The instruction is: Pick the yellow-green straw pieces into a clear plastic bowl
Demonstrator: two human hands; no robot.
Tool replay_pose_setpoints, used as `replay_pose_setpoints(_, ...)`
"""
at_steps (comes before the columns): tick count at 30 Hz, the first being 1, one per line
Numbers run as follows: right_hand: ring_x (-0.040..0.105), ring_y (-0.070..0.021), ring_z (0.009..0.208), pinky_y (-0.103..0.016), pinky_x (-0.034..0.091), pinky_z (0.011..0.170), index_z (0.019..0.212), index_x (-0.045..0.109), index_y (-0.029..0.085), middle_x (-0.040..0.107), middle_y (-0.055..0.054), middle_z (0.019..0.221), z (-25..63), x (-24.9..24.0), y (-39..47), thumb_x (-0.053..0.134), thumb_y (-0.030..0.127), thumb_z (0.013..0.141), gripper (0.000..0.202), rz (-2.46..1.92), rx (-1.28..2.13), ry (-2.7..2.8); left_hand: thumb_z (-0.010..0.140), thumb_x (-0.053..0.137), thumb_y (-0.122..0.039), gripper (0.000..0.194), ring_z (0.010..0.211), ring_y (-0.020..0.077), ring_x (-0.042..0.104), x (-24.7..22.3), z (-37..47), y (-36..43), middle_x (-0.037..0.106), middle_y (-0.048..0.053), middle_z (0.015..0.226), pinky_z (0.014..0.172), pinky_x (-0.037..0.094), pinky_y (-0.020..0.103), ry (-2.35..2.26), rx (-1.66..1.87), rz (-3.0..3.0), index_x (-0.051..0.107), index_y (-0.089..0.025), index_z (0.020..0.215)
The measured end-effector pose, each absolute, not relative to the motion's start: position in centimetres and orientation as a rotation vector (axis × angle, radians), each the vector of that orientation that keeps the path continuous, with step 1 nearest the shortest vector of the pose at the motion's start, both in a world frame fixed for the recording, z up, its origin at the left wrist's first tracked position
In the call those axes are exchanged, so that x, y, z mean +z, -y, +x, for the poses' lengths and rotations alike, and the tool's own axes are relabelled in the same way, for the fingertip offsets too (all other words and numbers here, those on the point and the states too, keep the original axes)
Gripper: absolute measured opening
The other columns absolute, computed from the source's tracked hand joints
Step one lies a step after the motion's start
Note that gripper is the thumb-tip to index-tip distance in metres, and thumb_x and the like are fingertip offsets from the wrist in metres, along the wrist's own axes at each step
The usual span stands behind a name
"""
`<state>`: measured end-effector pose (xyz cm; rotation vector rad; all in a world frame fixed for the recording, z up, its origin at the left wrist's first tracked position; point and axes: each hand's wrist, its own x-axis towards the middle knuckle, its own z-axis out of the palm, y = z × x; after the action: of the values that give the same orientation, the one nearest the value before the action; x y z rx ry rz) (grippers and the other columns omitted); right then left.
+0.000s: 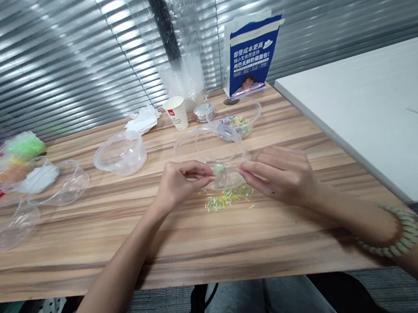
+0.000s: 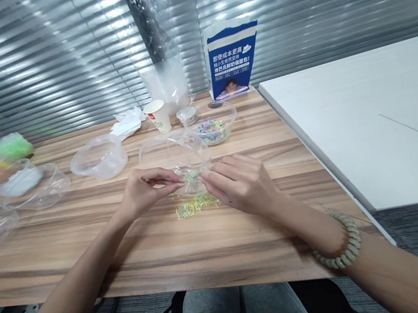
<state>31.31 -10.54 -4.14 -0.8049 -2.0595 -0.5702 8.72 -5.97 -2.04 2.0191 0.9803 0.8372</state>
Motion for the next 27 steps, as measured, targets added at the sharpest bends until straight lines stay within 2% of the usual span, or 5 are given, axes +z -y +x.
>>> replay_pose_setpoints(13,0.061,-0.0133,0.067,-0.025,0.044,0.059,0.084,0.059,0.018,0.067,-0.001,0.071,31.3,-4.2,10.5,0.06,0.013,0.081,0.005,-0.795,-0.565,2.061,0.074,0.069,-0.025,0.013,0.069,0.0136,0.066,-2.3,8.7,6.1,0.072,0.005,0.079,0.067,0.056,0.022,-0.974,0.87,2.127,0.069,-0.012,0.077)
replay_pose_setpoints(17,0.061,-0.0135,0.065,-0.025,0.044,0.058,0.084,0.059,0.016,0.066,-0.001,0.07,31.3,-4.1,10.4,0.062,0.012,0.079,0.007,-0.774,-0.568,2.072,0.079,0.063,-0.02,0.009,0.069,0.0122,0.066,-2.7,8.6,5.9,0.071,0.004,0.078,0.065,0.053,0.02,-0.931,0.931,2.421,0.069,-0.013,0.081)
replay_pose_setpoints(22,0.061,-0.0135,0.066,-0.025,0.045,0.059,0.084,0.059,0.017,0.067,-0.001,0.071,31.3,-4.2,10.3,0.061,0.013,0.08,0.006,-0.769,-0.572,2.059,0.088,0.052,-0.017,0.016,0.073,0.0134,0.064,-3.6,8.5,5.4,0.069,0.007,0.081,0.066,0.052,0.024,-0.735,0.957,2.889,0.065,-0.013,0.096)
replay_pose_setpoints(27,0.062,-0.0142,0.066,-0.026,0.045,0.059,0.084,0.059,0.017,0.067,-0.002,0.071,31.3,-4.4,10.3,0.062,0.012,0.08,0.007,-0.781,-0.565,2.054,0.089,0.05,-0.013,0.015,0.078,0.015,0.06,-3.5,8.4,4.9,0.068,0.008,0.083,0.068,0.051,0.028,-0.61,0.916,2.986,0.063,-0.012,0.095)
